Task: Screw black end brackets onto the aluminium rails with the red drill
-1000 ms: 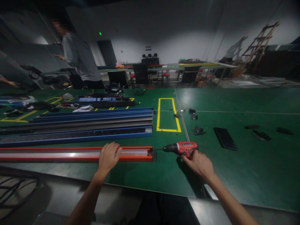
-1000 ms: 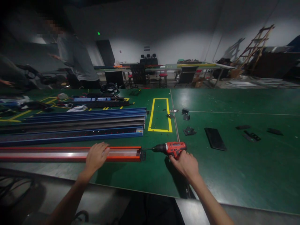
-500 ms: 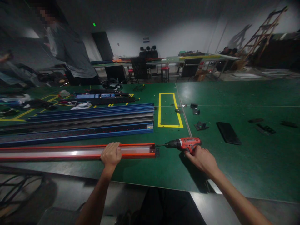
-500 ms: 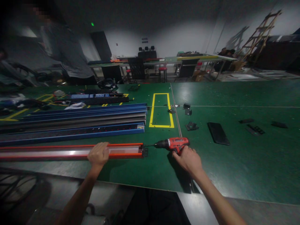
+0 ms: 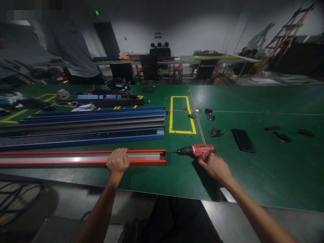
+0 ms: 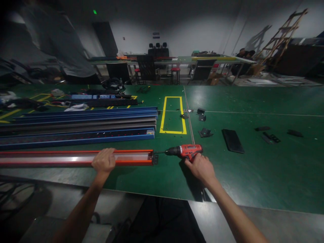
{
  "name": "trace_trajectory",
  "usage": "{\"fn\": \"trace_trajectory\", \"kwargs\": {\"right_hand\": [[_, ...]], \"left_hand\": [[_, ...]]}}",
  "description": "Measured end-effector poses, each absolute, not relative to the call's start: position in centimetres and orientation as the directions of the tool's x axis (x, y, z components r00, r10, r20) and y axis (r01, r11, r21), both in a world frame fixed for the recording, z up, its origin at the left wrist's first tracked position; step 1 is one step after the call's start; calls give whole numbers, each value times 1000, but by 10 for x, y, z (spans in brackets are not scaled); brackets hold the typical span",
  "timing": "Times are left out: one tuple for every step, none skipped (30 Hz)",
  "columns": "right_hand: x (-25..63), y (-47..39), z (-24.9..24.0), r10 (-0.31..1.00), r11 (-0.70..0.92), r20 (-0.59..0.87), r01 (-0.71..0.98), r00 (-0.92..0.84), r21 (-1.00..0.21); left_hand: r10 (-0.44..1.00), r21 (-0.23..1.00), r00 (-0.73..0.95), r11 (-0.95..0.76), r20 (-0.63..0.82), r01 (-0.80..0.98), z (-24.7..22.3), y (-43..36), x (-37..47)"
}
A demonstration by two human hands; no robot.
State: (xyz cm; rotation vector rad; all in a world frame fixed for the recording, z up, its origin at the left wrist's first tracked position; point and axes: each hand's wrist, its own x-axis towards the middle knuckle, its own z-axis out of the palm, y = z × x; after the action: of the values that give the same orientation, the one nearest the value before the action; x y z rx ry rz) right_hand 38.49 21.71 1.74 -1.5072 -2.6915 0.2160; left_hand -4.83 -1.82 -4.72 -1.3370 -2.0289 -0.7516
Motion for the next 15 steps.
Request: {"fn": "trace_trajectory", "kwargs": {"right_hand": [[385, 218, 17, 847, 524, -24, 840, -532, -142], [385, 218, 17, 846, 526, -26, 840, -533, -135], [385, 217, 17, 850, 519, -29, 845, -526, -124], [384, 217, 18, 857, 508, -34, 854, -515, -112], [383, 216, 18, 864, 497, -40, 862, -502, -100], [382, 215, 19, 867, 491, -43, 867, -496, -89], [382, 215, 20, 866, 493, -46, 866, -498, -81], [381, 214, 21, 860, 503, -49, 861, -507, -76], [381, 214, 21, 853, 516, -53, 854, -520, -74], [381, 214, 22, 846, 527, -59, 847, -531, -73], [381, 214, 22, 841, 533, -66, 843, -537, -71], [381, 214, 23, 837, 538, -74, 840, -542, -67], [381, 214, 23, 831, 546, -81, 835, -550, -60], [381, 214, 24, 824, 558, -86, 828, -560, -53], [381, 215, 24, 818, 567, -87, 822, -569, -47]], "left_hand": [[601, 147, -335, 340, 726, 929, -47, -18, -48], [602, 158, -346, 344, 720, 926, -47, -18, -48], [602, 167, -356, 347, 715, 923, -46, -18, -48], [602, 174, -363, 349, 712, 921, -46, -18, -48], [601, 177, -365, 350, 711, 920, -46, -18, -48], [599, 176, -365, 351, 713, 920, -46, -18, -48], [598, 173, -363, 352, 715, 920, -46, -18, -48], [598, 169, -361, 353, 716, 920, -46, -18, -48], [598, 165, -358, 353, 717, 921, -46, -18, -47], [599, 161, -353, 351, 719, 923, -46, -18, -47], [600, 157, -348, 348, 720, 924, -46, -18, -47], [602, 154, -345, 347, 720, 925, -46, -18, -47], [603, 153, -346, 348, 718, 925, -47, -18, -48], [603, 155, -350, 352, 717, 923, -47, -18, -48], [603, 158, -357, 359, 713, 920, -47, -18, -48]]}}
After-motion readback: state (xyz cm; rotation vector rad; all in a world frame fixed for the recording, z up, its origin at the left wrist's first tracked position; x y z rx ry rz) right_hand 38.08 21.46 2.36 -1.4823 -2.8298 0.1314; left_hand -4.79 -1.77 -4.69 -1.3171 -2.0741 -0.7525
